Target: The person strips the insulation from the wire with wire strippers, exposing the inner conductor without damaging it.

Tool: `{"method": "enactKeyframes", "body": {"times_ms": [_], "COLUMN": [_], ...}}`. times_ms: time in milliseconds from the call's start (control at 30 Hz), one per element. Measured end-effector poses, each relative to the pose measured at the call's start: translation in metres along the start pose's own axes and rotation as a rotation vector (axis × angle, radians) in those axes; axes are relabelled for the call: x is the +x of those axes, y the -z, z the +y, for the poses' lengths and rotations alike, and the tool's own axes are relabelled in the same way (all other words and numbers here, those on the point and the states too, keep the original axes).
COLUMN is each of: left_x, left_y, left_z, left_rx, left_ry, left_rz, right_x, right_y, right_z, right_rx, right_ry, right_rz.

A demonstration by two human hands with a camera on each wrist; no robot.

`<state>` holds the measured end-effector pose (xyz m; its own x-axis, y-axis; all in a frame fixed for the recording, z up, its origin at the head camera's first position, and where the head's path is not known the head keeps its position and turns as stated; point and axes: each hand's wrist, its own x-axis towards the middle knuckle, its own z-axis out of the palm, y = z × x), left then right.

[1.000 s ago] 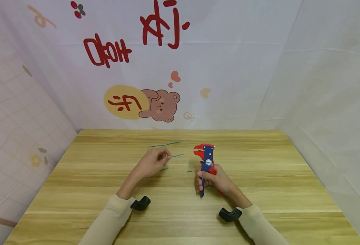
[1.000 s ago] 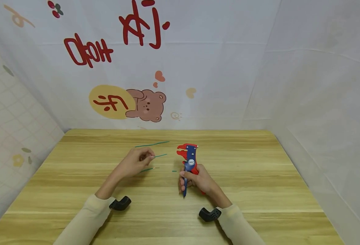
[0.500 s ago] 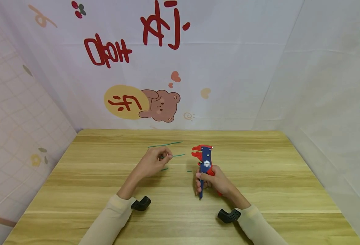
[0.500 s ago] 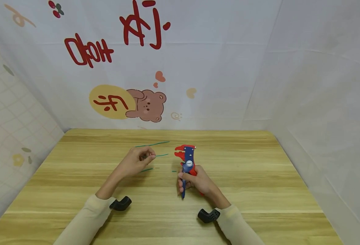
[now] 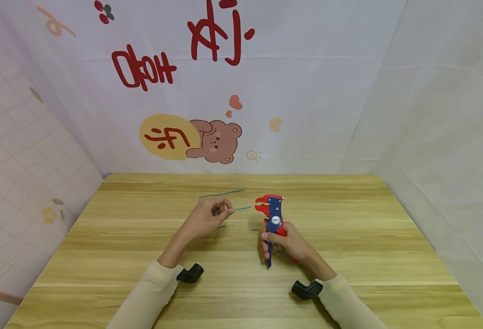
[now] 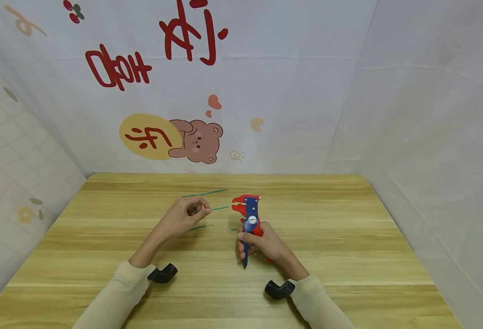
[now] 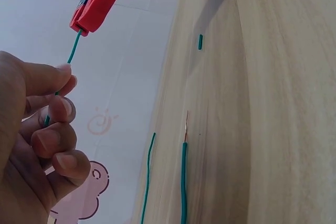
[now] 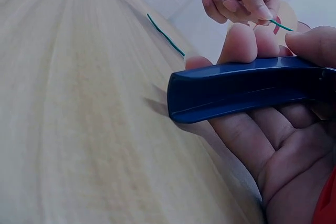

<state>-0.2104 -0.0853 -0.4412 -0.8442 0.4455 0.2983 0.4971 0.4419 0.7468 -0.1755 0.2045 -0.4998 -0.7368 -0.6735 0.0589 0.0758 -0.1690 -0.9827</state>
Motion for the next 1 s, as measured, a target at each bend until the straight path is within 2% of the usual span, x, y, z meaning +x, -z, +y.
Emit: {"method": "enactKeyframes", "body": {"times_ms": [367, 600, 1000], "left_x": [0.001, 0.0007, 0.0008], "left_y": [-0.0011, -0.0004, -0.0011], "left_z": [0.0014, 0.0041, 0.003], "left_rx": [0.0, -0.008, -0.014], "left_ry": [-0.012, -0.022, -0.047], "left_rz": [0.003, -0.007, -0.009], "right_x": [0.0007, 0.0008, 0.0026], "right_y": [-0.0027, -0.0081, -0.0098], "right_z": [-0.0007, -0.0022, -0.0011], "right_rx": [-0.015, -0.034, -0.057], "right_ry": [0.004, -0.031, -0.023], "right_rz": [-0.021, -0.009, -0.023]}}
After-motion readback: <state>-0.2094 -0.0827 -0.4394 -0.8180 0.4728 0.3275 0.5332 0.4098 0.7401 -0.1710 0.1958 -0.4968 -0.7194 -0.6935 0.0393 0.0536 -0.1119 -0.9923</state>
